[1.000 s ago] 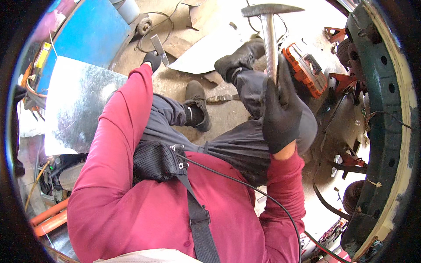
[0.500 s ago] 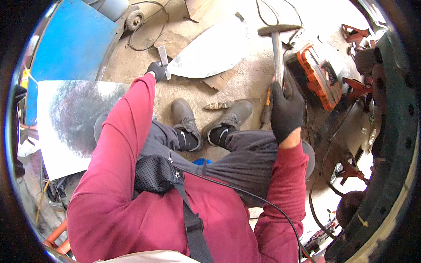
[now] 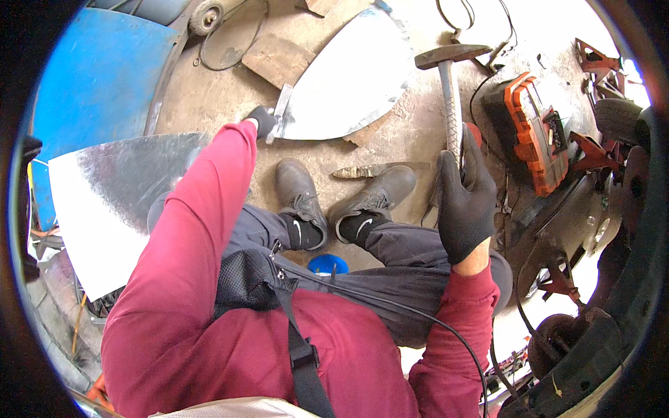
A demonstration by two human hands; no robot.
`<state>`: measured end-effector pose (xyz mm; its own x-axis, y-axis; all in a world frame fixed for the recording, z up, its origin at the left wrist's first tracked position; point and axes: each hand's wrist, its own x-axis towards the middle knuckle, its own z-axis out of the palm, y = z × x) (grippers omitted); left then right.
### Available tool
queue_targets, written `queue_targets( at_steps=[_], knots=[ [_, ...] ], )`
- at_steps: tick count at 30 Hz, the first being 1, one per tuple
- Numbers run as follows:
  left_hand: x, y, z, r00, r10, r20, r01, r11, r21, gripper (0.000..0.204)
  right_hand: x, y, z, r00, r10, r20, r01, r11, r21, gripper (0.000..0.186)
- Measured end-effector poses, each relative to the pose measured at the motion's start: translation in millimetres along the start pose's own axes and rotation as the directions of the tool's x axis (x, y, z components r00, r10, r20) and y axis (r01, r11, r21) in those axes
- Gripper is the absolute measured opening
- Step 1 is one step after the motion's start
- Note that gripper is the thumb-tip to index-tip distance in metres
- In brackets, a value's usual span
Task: The person sits on the floor and uses a hammer to repeatedly strike a curved metal sheet placed on a wooden block, shaping it by hand.
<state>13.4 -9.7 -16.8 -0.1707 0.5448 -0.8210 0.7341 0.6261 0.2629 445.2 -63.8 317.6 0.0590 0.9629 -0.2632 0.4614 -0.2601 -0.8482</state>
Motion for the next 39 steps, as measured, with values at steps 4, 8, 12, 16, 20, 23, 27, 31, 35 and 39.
queue_targets(
  at_steps=[4, 8, 12, 16, 20, 23, 27, 31, 35, 39],
  knots=[
    [-25.2, -31.1, 37.7, 0.985, 0.131, 0.114, -0.16, 0.94, 0.302, 0.053, -4.4, 5.6, 5.0, 0.99, -0.136, -0.036, 0.137, 0.991, 0.007, 0.05],
    [-35.2, -31.6, 45.8, 0.9, 0.321, 0.295, -0.414, 0.417, 0.809, 0.043, -3.0, 9.8, 17.5, 0.993, 0.117, 0.033, -0.118, 0.993, 0.012, 0.038],
    [-64.7, -9.3, 47.7, 0.82, 0.473, 0.322, -0.481, 0.265, 0.836, 0.035, 16.2, 47.1, 65.1, 0.93, 0.36, 0.074, -0.367, 0.897, 0.246, 0.026],
    [-71.1, -17.0, 61.6, 0.94, 0.318, 0.121, -0.316, 0.948, -0.033, 0.035, 53.3, 140.3, 133.0, 0.938, 0.314, -0.149, -0.309, 0.949, 0.057, 0.022],
    [-134.2, 16.8, 71.0, 0.975, 0.166, 0.144, -0.111, 0.938, -0.329, 0.037, 47.6, 191.0, 183.3, 0.854, 0.481, -0.196, -0.386, 0.84, 0.382, 0.02],
    [-154.9, 10.0, 88.3, 0.963, 0.229, 0.141, -0.233, 0.972, 0.017, 0.041, 34.2, 192.0, 195.6, 0.767, 0.63, -0.121, -0.498, 0.704, 0.506, 0.02],
    [-161.3, -3.7, 143.3, 0.933, 0.094, 0.349, 0.083, 0.884, -0.46, 0.032, 29.7, 218.4, 199.1, 0.815, 0.537, -0.218, -0.411, 0.8, 0.437, 0.027],
    [-160.0, -26.7, 188.8, 0.943, 0.077, 0.323, 0.123, 0.822, -0.556, 0.032, 14.1, 183.9, 193.8, 0.817, 0.459, -0.348, -0.384, 0.885, 0.264, 0.028],
    [-172.4, -15.7, 187.0, 0.953, 0.096, 0.286, 0.097, 0.801, -0.591, 0.036, 30.2, 201.0, 191.3, 0.859, 0.351, -0.373, -0.295, 0.934, 0.202, 0.027],
    [-207.9, 22.3, 154.0, 0.953, 0.09, 0.289, 0.121, 0.763, -0.635, 0.029, 56.7, 203.3, 197.7, 0.888, 0.292, -0.355, -0.213, 0.946, 0.244, 0.023]
  ],
)
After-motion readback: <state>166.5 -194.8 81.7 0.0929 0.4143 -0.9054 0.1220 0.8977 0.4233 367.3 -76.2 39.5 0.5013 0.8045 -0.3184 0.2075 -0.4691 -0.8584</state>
